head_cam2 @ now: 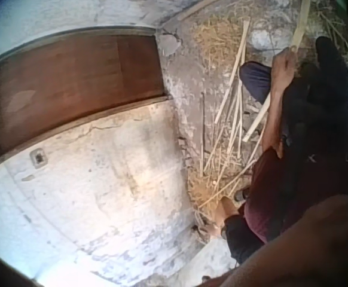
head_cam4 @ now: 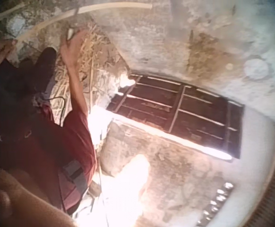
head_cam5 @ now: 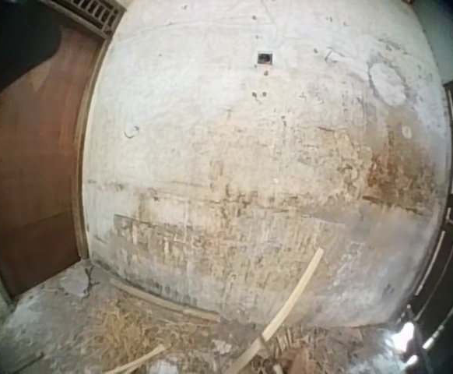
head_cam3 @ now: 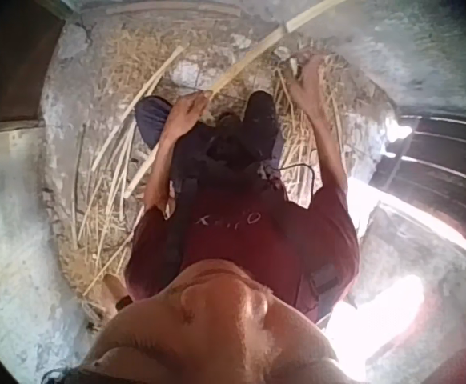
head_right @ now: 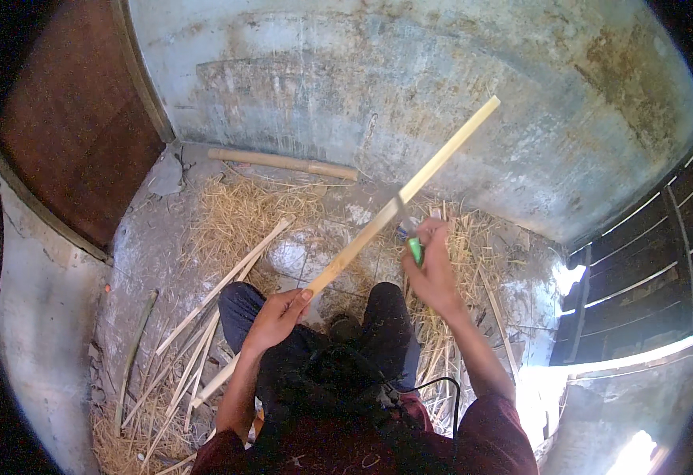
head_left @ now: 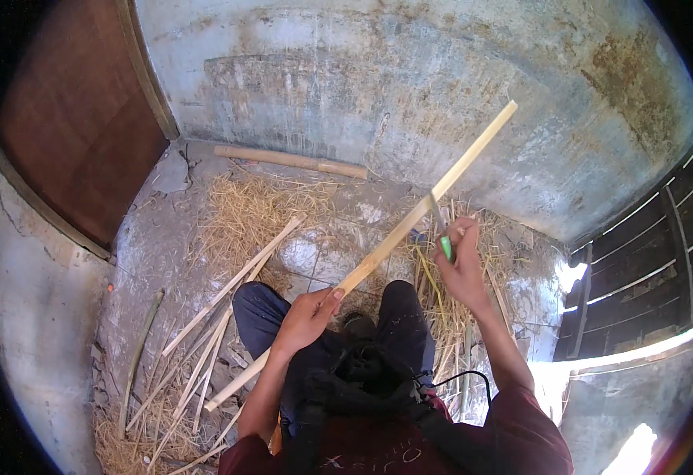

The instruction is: The person whittles a strip of bamboo by hand using a small knife to sharpen one end and smooth the surface.

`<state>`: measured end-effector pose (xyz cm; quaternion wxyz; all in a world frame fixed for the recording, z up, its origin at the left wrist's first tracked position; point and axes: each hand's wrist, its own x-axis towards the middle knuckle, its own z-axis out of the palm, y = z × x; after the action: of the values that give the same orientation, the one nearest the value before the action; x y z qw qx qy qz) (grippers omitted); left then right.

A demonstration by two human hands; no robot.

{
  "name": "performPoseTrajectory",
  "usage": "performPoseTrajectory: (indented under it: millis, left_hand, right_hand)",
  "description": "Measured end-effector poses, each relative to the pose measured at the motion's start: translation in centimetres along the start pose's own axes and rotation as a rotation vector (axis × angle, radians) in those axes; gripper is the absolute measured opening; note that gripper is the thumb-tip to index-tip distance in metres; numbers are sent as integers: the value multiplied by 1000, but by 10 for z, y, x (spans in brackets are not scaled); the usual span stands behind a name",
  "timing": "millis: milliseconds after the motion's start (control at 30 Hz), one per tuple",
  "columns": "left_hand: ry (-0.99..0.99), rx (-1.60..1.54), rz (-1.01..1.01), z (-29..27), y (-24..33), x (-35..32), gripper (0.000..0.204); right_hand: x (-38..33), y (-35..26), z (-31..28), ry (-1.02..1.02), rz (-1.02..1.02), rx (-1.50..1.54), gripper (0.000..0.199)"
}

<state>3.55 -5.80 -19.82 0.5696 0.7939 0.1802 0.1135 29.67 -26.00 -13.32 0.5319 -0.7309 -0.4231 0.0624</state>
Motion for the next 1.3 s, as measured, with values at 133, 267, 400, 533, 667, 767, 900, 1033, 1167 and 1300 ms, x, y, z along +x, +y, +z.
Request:
performPoseTrajectory:
  millis: [133,267,400,533,667,767,900,1033,1167,1300]
  left_hand:
    - [53,16,-12,3,18,-5,51]
    - [113,1,83,9,29,-8,46]
    - [134,54,104,5,44,-14,37]
    - [182,187,164,4,50,-16,28]
    - [191,220,109,7,62,-17,23]
    - [239,268,104,10,64,-19,22]
    - [254,285,97,14,75,-21,22]
    - [246,235,92,14,77,-23,25]
    - [209,117,91,13,81,-21,29]
    - [233,72,127,14,79,-23,32]
  right_hand:
    - [-9,-29,6,-273,-162,-225,34]
    - [-8,-37,7,-318,-181,-257,29]
    - [-5,-52,2,-265,-98,-340,27]
    - [-9,-62,4,-174,-156,-286,28]
    - [-21,-57,6,56,-456,-229,25]
    - [-16,-62,4,-98,-348,-473,25]
    - [-14,-56,1,-210,-200,-548,28]
    - [-15,-64,5,-155,-159,-371,33]
    - [-22,-40,8,-28,-485,-219,38]
    - [-21,-59,7,-93,-342,-472,38]
